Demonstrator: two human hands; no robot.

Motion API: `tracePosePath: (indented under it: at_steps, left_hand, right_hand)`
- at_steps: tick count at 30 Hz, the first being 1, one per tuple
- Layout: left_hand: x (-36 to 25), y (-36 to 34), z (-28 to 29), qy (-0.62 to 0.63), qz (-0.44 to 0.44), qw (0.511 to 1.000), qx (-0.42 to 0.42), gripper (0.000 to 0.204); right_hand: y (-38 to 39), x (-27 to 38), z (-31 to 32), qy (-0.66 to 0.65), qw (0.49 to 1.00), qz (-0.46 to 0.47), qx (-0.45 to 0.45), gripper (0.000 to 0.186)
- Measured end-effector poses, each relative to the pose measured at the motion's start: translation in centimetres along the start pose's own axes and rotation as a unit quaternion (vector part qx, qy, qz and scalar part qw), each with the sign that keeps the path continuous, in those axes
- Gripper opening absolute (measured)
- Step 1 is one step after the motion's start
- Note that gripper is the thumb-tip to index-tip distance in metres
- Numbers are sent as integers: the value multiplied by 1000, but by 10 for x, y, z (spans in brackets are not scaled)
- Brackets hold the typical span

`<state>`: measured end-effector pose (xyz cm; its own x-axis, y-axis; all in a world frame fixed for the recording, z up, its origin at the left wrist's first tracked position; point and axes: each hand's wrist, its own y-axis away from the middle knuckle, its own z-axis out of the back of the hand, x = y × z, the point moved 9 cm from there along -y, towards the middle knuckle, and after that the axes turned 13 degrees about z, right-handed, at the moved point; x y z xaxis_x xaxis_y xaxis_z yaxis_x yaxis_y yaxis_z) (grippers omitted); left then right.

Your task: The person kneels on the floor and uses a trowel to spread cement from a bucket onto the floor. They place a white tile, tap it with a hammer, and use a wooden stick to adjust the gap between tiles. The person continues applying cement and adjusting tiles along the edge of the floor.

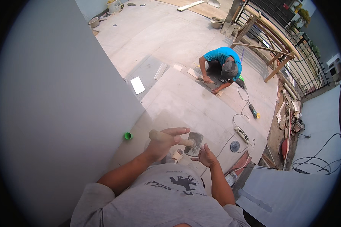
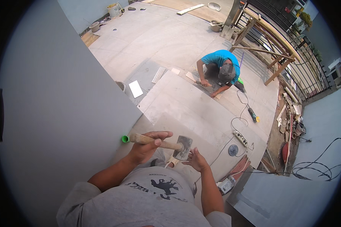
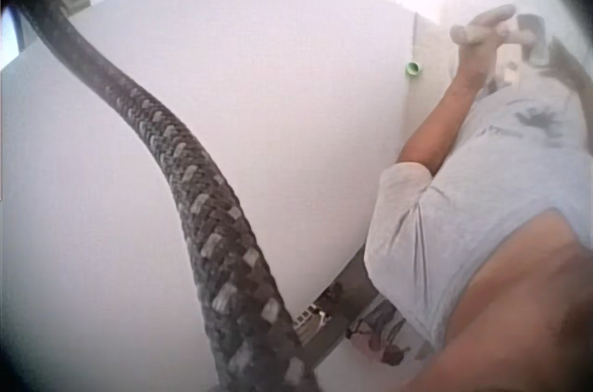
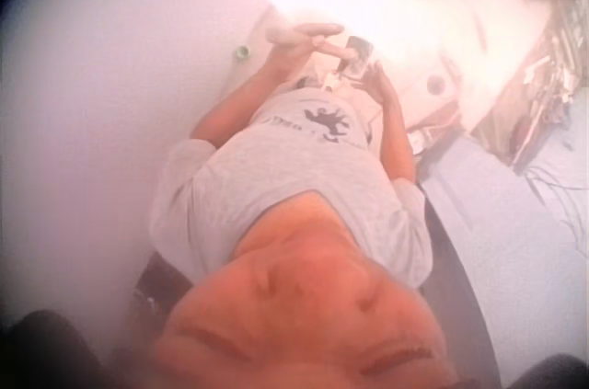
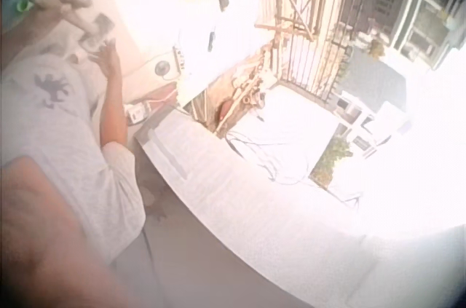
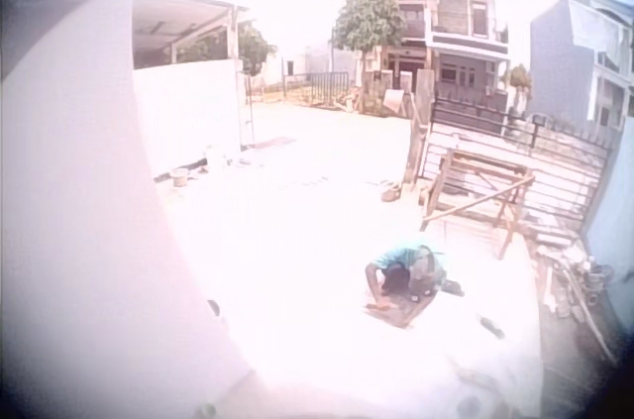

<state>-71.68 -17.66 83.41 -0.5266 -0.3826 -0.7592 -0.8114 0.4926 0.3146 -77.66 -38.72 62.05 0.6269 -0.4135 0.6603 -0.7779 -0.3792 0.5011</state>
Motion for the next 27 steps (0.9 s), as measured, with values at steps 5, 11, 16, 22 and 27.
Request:
tracePosePath:
  at_steps: [5, 11, 16, 22, 27]
  left_hand:
    - [-32, -85, 51, 142, -77, 987, -1, 30]
    - [-56, -224, 130, -88, 127, 985, -77, 61]
    - [-101, -321, 154, -431, 202, 880, -9, 84]
    - [-172, -387, 209, -330, 247, 910, 39, 75]
    - [-224, -408, 304, -104, 197, 974, -33, 63]
  right_hand:
    - [-119, 88, -28, -141, 982, 25, 125, 90]
    - [-245, 175, 23, -147, 989, 14, -12, 62]
    - [-319, 277, 99, -131, 975, 42, -173, 52]
    - [-419, 337, 205, -127, 948, 47, -289, 42]
    - [-522, 366, 241, -103, 915, -57, -387, 41]
